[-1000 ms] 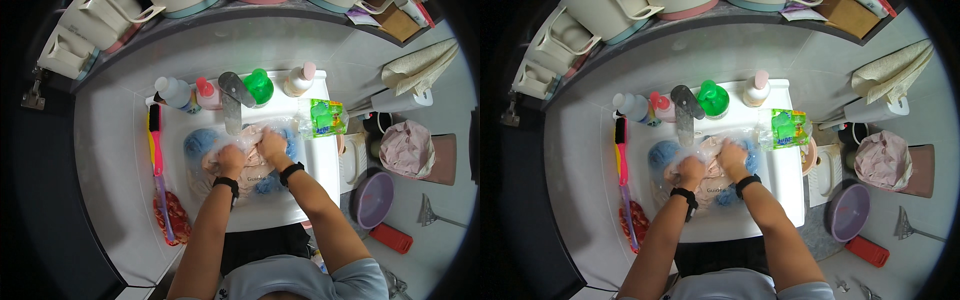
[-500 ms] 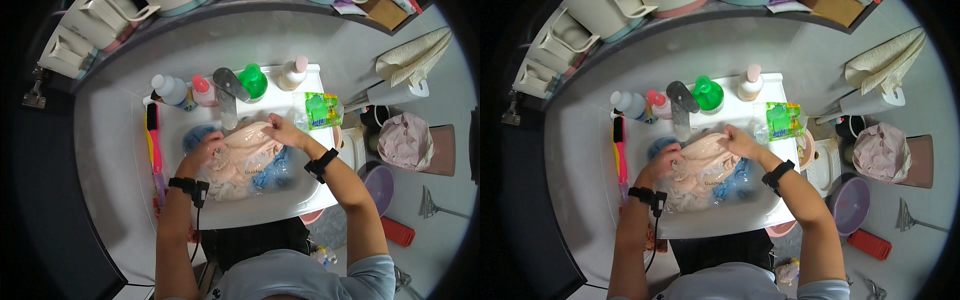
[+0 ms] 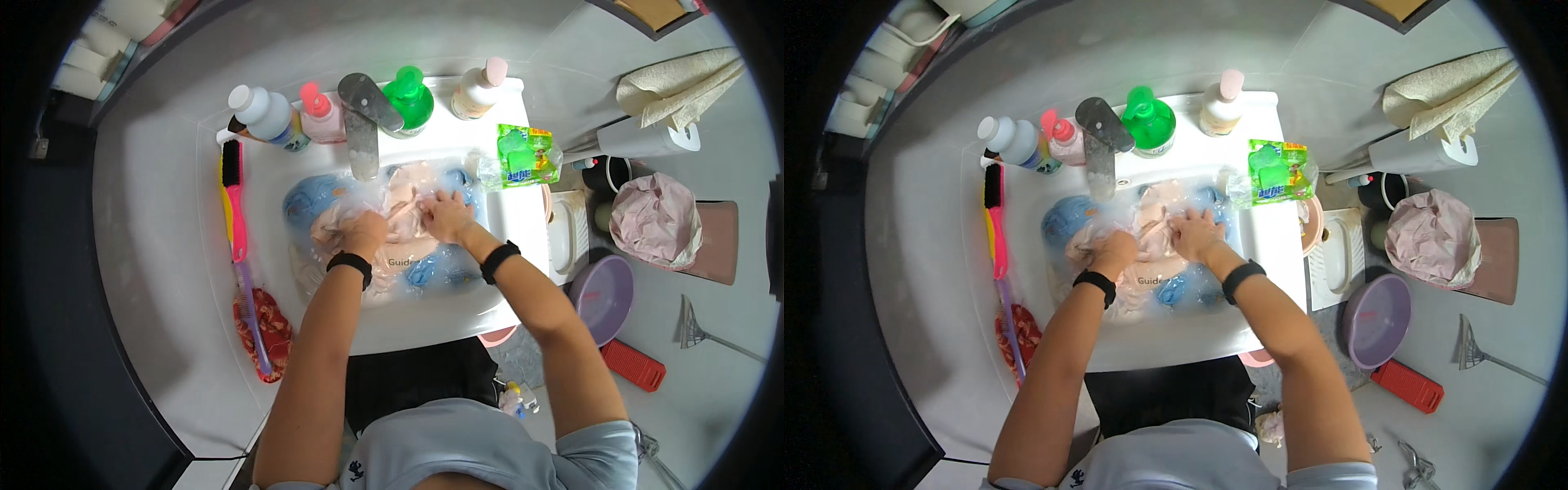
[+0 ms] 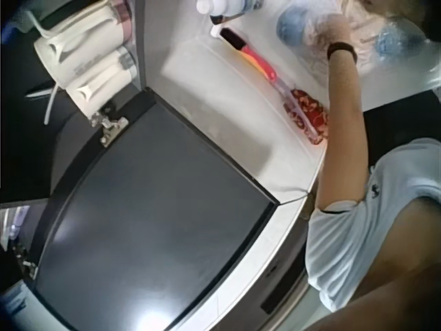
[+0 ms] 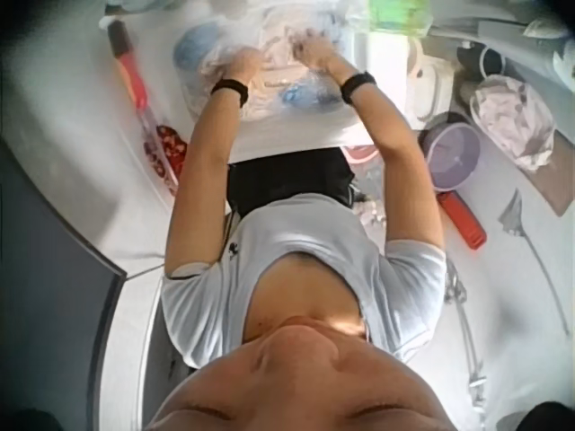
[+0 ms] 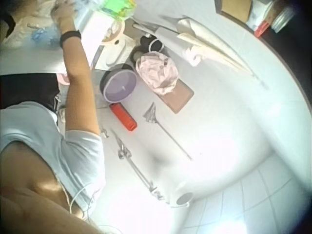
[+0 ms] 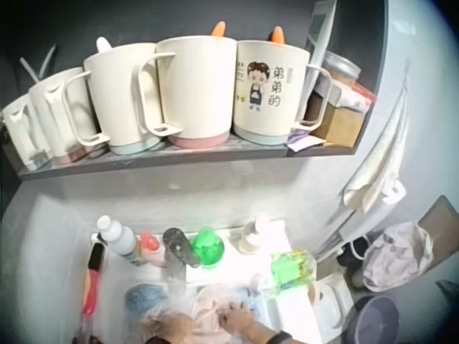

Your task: Hand washing a light-colored garment in a bathroom sink with soap and water.

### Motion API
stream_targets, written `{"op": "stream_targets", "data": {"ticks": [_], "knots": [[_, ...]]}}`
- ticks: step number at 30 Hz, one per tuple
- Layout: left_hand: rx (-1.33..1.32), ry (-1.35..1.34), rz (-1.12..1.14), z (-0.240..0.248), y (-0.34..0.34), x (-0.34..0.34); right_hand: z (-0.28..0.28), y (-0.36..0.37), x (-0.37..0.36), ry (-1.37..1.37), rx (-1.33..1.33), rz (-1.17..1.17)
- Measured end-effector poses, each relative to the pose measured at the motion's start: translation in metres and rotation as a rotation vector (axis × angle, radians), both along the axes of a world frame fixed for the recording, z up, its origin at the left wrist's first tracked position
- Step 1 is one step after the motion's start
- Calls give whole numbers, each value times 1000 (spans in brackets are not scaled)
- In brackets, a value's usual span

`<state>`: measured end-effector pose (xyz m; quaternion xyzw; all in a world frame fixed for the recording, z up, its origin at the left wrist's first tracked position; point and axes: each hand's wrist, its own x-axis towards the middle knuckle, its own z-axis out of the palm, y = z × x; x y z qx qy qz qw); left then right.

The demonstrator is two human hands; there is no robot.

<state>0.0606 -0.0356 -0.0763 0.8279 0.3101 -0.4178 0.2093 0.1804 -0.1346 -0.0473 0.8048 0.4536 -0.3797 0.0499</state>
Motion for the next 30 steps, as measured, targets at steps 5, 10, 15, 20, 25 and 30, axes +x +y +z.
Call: {"op": "stream_targets", "data": {"ticks": [5, 10, 15, 20, 25, 30], "knots": [[227, -534, 245, -18, -14, -16, -8, -3, -12, -91, 135, 23], [454, -561, 247, -8, 11, -26, -8, -15, 14, 668, 574, -815], [-649, -1002, 1493, 47, -24, -4, 39, -2, -12, 1590, 447, -1201], [27, -1322, 794, 44, -77, 16, -25, -8, -23, 1708, 274, -1171], [210, -979, 778, 66, -76, 23, -37, -11, -18, 1612, 251, -1082], [224, -850, 807, 41, -41, 7, 0, -3, -28, 1310, 398, -873]]}}
